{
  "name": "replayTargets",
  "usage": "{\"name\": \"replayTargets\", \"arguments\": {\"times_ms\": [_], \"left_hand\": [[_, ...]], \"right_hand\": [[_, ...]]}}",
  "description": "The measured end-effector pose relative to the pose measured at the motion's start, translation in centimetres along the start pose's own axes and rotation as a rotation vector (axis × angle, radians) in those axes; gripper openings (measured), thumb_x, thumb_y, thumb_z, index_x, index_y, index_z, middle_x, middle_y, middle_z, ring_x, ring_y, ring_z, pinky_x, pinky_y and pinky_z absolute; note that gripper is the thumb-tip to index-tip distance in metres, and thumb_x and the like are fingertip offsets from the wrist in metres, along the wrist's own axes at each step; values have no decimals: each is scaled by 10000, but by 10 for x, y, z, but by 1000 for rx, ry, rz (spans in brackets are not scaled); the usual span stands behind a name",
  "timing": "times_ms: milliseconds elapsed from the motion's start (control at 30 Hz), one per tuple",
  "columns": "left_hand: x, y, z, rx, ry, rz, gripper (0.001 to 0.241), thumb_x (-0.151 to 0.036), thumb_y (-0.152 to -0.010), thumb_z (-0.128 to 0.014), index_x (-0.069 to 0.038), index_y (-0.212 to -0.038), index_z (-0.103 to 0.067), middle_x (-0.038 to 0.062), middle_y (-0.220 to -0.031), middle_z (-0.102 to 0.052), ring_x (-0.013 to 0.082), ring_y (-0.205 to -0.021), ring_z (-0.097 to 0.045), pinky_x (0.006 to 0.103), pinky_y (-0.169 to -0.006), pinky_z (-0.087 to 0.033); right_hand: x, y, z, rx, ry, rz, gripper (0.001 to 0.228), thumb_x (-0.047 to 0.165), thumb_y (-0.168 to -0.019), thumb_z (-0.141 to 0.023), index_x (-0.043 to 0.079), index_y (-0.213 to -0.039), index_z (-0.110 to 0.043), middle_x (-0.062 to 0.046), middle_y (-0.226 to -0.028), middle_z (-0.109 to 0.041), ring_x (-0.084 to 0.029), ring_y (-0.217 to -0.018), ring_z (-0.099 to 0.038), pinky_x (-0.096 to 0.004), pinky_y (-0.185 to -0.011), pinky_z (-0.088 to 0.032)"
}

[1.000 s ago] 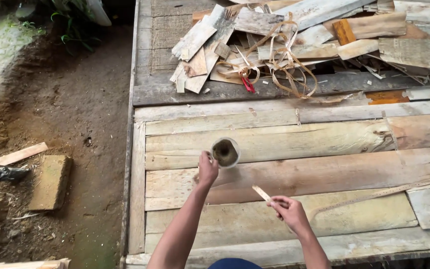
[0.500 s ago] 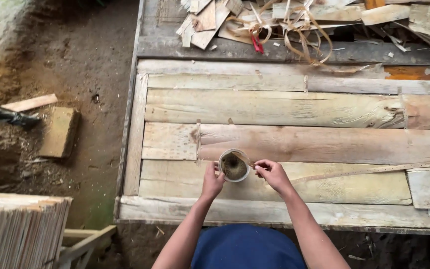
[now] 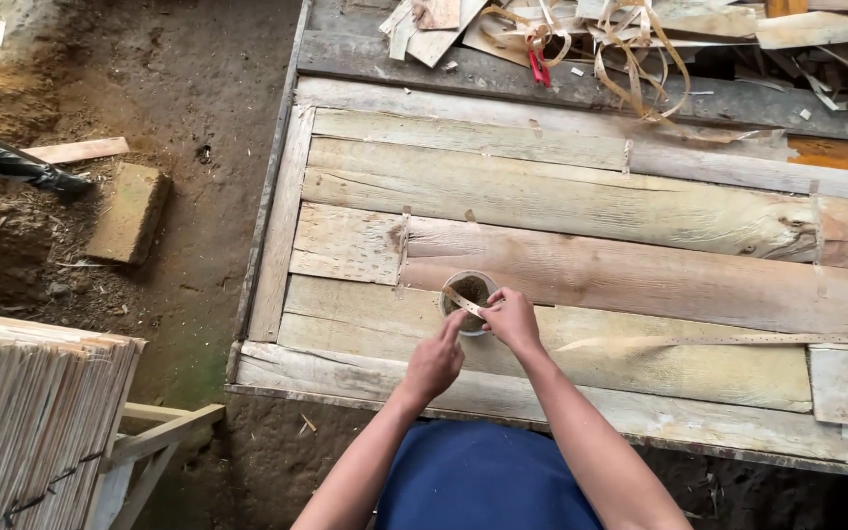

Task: Applying glue to the edges of thin wood strips and joining them together to form a larger panel.

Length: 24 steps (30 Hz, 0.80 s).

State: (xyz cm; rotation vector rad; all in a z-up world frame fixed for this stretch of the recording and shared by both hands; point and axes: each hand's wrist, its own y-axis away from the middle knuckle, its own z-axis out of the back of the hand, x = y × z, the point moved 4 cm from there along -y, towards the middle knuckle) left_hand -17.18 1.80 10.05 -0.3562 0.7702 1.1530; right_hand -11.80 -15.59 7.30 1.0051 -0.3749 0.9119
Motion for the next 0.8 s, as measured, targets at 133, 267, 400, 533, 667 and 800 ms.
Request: {"name": "replayTargets", "arguments": {"times_ms": [133,267,400,533,667,800], "left_hand": [[1,-18,-19,209,-111,-42,798,-80,-904,-441,-101,-1641,-135,200,-1528,-477,335,-642,-685,416,-575,-544],[8,-31,-33,280,-133,-19,949,-99,-824,-452,-69,-1644,24,143,-1579,-435,489,-780,-698,550,-730,-579],[24,-43,-48,316,-127,-4,999,-135,-815,-482,-62,-1637,81,125,-1605,-405,519,-894,-692,582,-818,-570],[19,-49,-42,350,-168,32,1002,-165,-810,-488,-58,-1632,75,136,-1543,-485,520,-898,-697,591,-838,-570],[29,-55,-53,351,-224,48,1025,-165,-790,-468,-72,-1633,107,88,-1460,-566,464,-883,-716,559,-799,-588],[17,-56,-42,340,-285,71,1008,-115,-799,-460,-30,-1628,107,101,-1349,-643,417,-880,-739,531,-785,-603]], "right_hand": [[2,-8,-4,-18,200,-26,251,262,-792,-795,145,-992,-698,-1,-737,-788,-175,-624,-767,-349,-743,-605],[16,-3,1,-33,303,-52,170,257,-818,-769,194,-963,-707,49,-793,-799,-194,-738,-785,-376,-808,-601],[21,-9,0,-21,372,-23,181,238,-795,-772,165,-954,-724,-4,-859,-808,-324,-940,-763,-476,-887,-585],[4,-30,-11,-15,436,-4,191,271,-783,-790,178,-937,-726,-21,-914,-808,-381,-1050,-733,-516,-926,-575],[5,-31,-16,-16,467,-7,183,262,-781,-794,179,-927,-722,-19,-911,-806,-382,-1040,-736,-515,-918,-578],[7,-29,-16,-12,490,-17,144,236,-785,-766,175,-900,-704,-105,-955,-789,-410,-1066,-721,-509,-918,-573]]}}
